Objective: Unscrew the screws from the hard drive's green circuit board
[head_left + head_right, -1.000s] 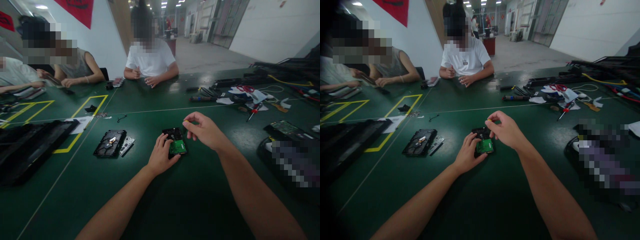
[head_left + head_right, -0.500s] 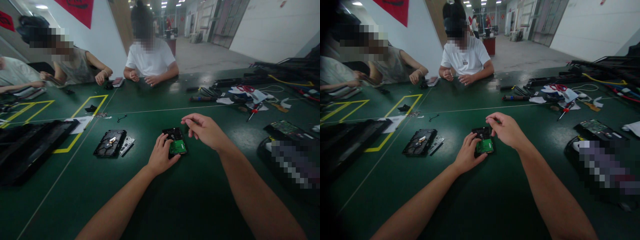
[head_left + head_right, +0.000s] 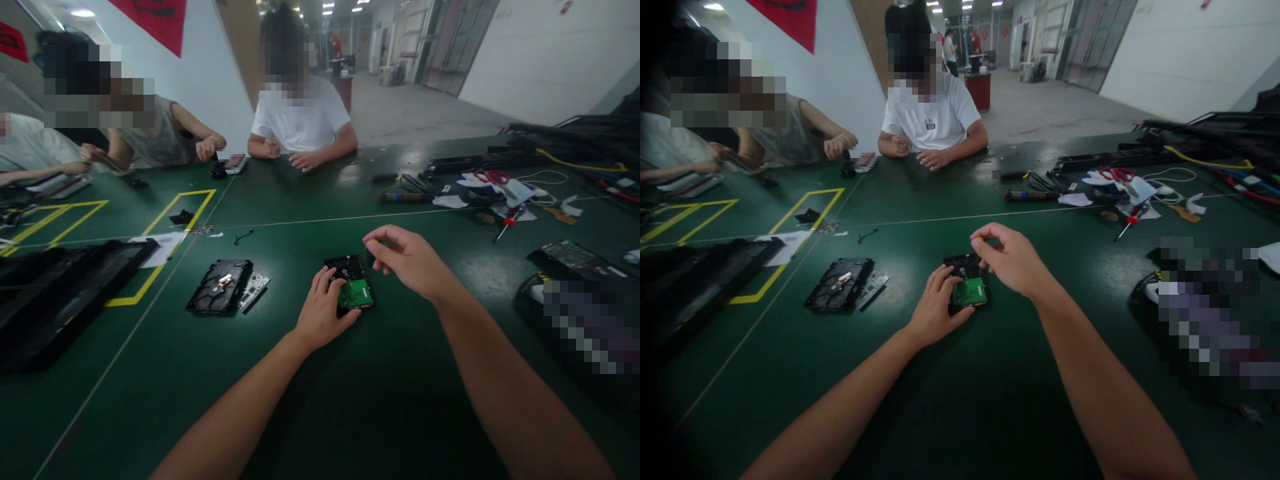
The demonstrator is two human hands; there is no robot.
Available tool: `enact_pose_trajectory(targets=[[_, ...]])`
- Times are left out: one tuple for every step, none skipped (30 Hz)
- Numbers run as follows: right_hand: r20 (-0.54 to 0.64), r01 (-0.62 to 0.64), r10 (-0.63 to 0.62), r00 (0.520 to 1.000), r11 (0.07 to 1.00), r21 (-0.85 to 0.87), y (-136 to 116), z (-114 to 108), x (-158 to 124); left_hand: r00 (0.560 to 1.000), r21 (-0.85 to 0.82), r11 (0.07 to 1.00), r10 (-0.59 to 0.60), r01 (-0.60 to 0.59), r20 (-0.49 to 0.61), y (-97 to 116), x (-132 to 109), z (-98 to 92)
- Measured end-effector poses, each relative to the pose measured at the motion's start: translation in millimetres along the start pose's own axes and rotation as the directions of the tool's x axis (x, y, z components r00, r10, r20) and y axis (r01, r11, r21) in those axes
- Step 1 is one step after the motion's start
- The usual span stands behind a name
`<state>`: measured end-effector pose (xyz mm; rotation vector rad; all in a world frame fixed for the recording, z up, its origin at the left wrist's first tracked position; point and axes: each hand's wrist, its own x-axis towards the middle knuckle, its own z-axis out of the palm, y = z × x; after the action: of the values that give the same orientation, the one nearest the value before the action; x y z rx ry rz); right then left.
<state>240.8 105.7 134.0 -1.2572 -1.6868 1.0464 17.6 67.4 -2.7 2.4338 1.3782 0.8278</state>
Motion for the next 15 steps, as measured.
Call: enact_pose_trajectory(targets=[[0.005,0.013,-0.013,1.000,1.000,-0.027,-0.9,-1.4,0.0,1.000,0.002,1.000,-0.001,0.001,-0.001,-0.2,0.0,0.2],[0.010,0.022,-0.021,1.000,0.999,-0.048,-1.5,-2.4,0.0,1.000,0.003,1.000,-0.002,0.002,-0.002,-0.4,0.0,0.5],[0.015,0.028,-0.028,1.000,0.998,-0.062,-1.8,-3.0,0.1,1.000,0.004,1.000,-0.002,0.002,-0.005,-0.6,0.0,0.8],[0.014,0.032,-0.031,0.999,0.997,-0.071,-1.7,-3.0,0.1,1.000,0.004,1.000,-0.003,0.003,-0.008,-0.7,0.0,1.0],[0.007,0.032,-0.031,0.999,0.996,-0.079,-1.3,-2.6,0.1,1.000,0.004,1.000,-0.002,0.002,-0.009,-0.7,0.0,1.1],[-0.007,0.027,-0.028,1.000,0.996,-0.085,-0.7,-1.7,0.0,1.000,0.004,1.000,-0.001,0.001,-0.008,-0.7,0.0,1.0],[-0.023,0.017,-0.019,1.000,0.996,-0.087,-0.1,-0.6,-0.1,1.000,0.004,1.000,0.001,-0.001,-0.007,-0.6,0.0,0.8],[-0.038,0.003,-0.006,0.999,0.997,-0.081,0.6,0.5,-0.3,1.000,0.004,1.000,0.002,-0.002,-0.007,-0.5,0.1,0.6],[-0.048,-0.014,0.011,0.999,0.998,-0.064,1.2,1.7,-0.4,1.000,0.004,1.000,0.002,-0.001,-0.006,-0.3,0.1,0.3],[-0.048,-0.030,0.028,0.998,0.999,-0.040,1.8,2.6,-0.4,1.000,0.004,1.000,0.001,-0.001,-0.005,-0.1,0.2,0.1],[-0.040,-0.041,0.041,0.998,0.999,-0.010,2.3,3.3,-0.4,1.000,0.003,1.000,0.000,0.000,-0.005,0.1,0.2,-0.1],[-0.031,-0.046,0.046,0.998,0.999,0.022,2.7,3.6,-0.2,1.000,0.002,1.000,0.000,0.000,-0.004,0.2,0.3,-0.1],[-0.022,-0.043,0.044,0.999,0.998,0.052,3.0,3.7,0.1,1.000,0.001,1.000,-0.001,0.001,-0.004,0.3,0.3,0.0],[-0.017,-0.033,0.034,0.999,0.997,0.077,3.2,3.5,0.4,1.000,0.000,1.000,-0.001,0.001,-0.005,0.2,0.4,0.2],[-0.014,-0.020,0.021,1.000,0.996,0.088,3.1,3.1,0.7,1.000,0.000,1.000,-0.001,0.001,-0.005,0.2,0.4,0.5]])
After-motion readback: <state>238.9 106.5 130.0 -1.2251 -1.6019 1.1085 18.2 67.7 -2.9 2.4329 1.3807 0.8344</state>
